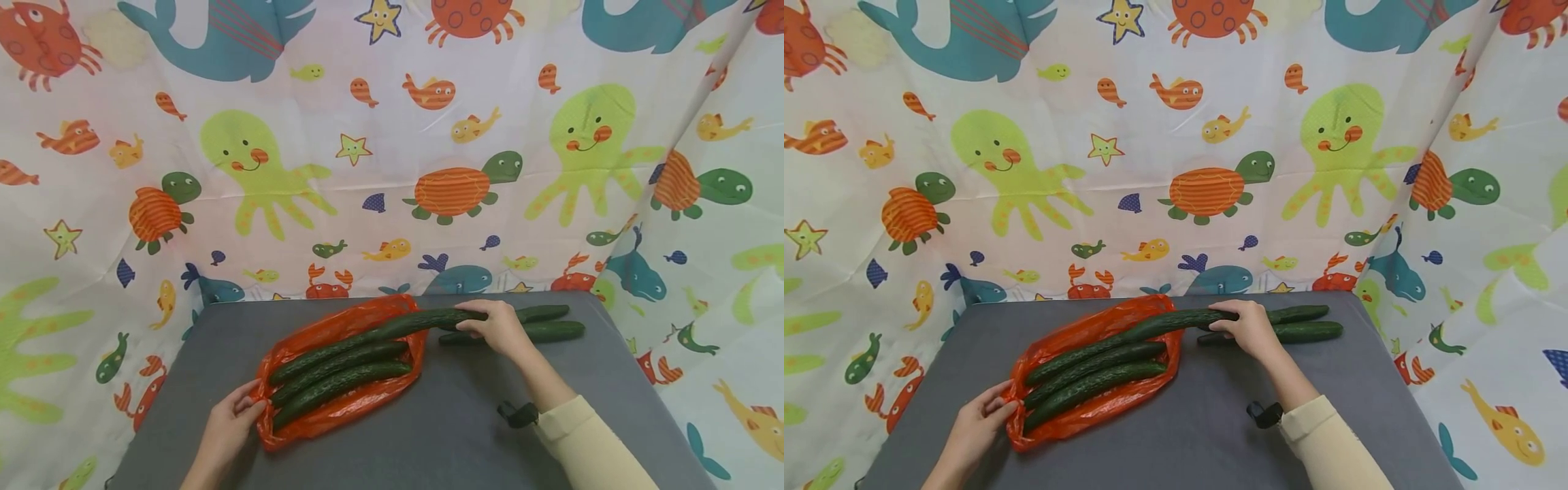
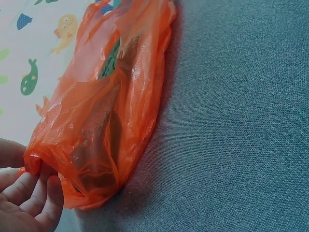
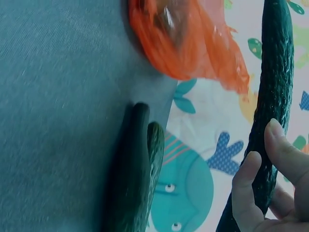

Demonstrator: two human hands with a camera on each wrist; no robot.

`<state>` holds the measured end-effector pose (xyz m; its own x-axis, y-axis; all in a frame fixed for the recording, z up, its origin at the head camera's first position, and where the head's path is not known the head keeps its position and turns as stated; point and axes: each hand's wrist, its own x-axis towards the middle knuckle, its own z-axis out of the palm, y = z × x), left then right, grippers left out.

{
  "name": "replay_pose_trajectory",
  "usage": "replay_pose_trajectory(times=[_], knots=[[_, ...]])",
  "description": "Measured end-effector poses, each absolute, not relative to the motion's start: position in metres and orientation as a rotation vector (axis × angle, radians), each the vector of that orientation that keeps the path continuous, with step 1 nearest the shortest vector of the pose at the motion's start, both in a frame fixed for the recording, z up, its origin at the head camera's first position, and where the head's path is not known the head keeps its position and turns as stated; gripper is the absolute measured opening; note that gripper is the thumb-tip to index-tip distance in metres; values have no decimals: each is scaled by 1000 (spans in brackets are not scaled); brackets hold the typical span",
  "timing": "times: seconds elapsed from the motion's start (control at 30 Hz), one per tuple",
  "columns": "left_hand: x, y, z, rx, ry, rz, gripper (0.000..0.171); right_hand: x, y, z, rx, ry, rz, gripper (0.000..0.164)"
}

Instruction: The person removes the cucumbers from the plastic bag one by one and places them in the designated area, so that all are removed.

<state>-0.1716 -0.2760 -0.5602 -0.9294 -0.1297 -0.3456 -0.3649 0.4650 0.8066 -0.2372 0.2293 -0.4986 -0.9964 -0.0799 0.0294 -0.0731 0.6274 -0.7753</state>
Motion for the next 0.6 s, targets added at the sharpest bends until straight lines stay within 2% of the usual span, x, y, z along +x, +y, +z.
replay_pose_trajectory(times=[0.6], knots=[[-182, -280, -560, -407, 2474, 1445, 53, -227, 268, -511, 46, 2830, -1294, 46]])
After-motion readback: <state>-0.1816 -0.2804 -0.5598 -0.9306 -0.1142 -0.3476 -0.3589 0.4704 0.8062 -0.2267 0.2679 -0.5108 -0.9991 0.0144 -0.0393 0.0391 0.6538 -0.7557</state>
